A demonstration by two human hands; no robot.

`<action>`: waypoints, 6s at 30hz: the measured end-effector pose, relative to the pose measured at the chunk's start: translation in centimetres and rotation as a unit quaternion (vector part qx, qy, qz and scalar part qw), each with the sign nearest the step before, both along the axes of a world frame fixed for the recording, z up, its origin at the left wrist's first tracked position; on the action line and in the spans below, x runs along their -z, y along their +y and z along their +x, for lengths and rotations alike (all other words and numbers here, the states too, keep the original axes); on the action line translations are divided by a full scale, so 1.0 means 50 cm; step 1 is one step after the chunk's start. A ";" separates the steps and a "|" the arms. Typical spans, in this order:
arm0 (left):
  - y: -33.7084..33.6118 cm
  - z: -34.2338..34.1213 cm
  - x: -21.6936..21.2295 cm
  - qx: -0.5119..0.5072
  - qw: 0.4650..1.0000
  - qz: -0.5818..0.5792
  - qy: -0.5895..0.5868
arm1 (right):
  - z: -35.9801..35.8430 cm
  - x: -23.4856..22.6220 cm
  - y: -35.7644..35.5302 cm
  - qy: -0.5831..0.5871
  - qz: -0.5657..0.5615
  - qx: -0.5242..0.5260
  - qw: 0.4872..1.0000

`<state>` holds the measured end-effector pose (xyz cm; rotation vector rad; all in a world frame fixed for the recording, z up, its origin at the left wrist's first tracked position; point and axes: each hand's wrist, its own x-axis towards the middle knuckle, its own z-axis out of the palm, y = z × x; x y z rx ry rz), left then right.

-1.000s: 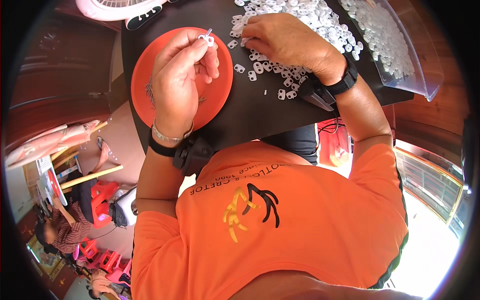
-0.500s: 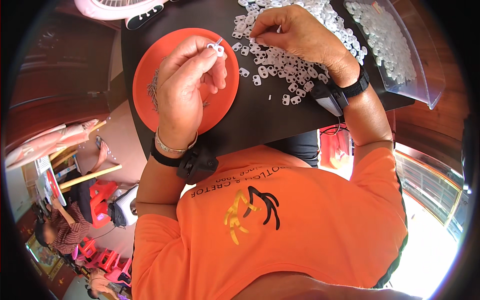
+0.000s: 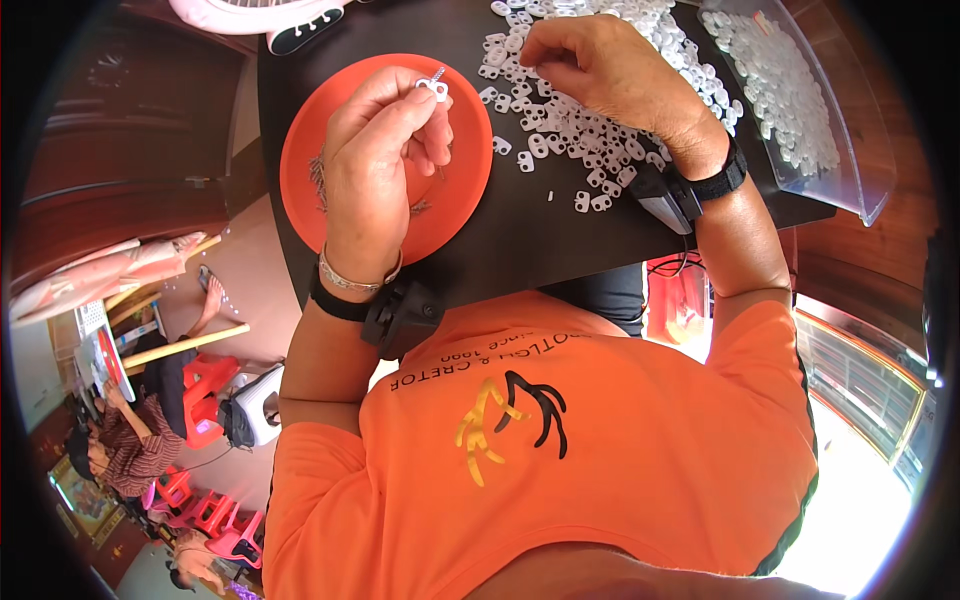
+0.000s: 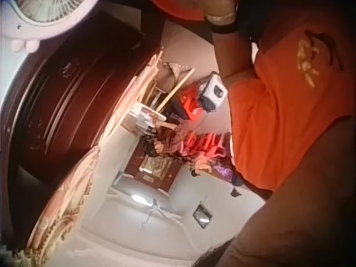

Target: Assembling small plastic components onto metal hooks.

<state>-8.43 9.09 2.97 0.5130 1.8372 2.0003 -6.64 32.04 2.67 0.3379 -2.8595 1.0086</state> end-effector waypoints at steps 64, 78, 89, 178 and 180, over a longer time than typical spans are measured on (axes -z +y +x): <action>0.012 0.021 0.007 -0.008 1.000 -0.011 0.019 | 0.026 -0.004 -0.054 -0.092 -0.490 -0.084 0.863; 0.011 0.021 0.008 -0.007 0.999 -0.023 0.022 | 0.033 -0.005 -0.065 -0.073 -0.478 -0.073 0.872; 0.010 0.020 0.007 -0.004 1.000 -0.010 0.013 | 0.036 -0.002 -0.067 -0.052 -0.464 -0.076 0.881; -0.108 -0.073 0.000 -0.005 0.966 0.222 -0.133 | -0.043 -0.024 -0.092 -0.035 -0.009 -0.065 0.997; -0.073 -0.071 -0.011 0.009 0.955 0.256 -0.148 | -0.043 -0.018 -0.090 -0.083 -0.120 -0.048 0.988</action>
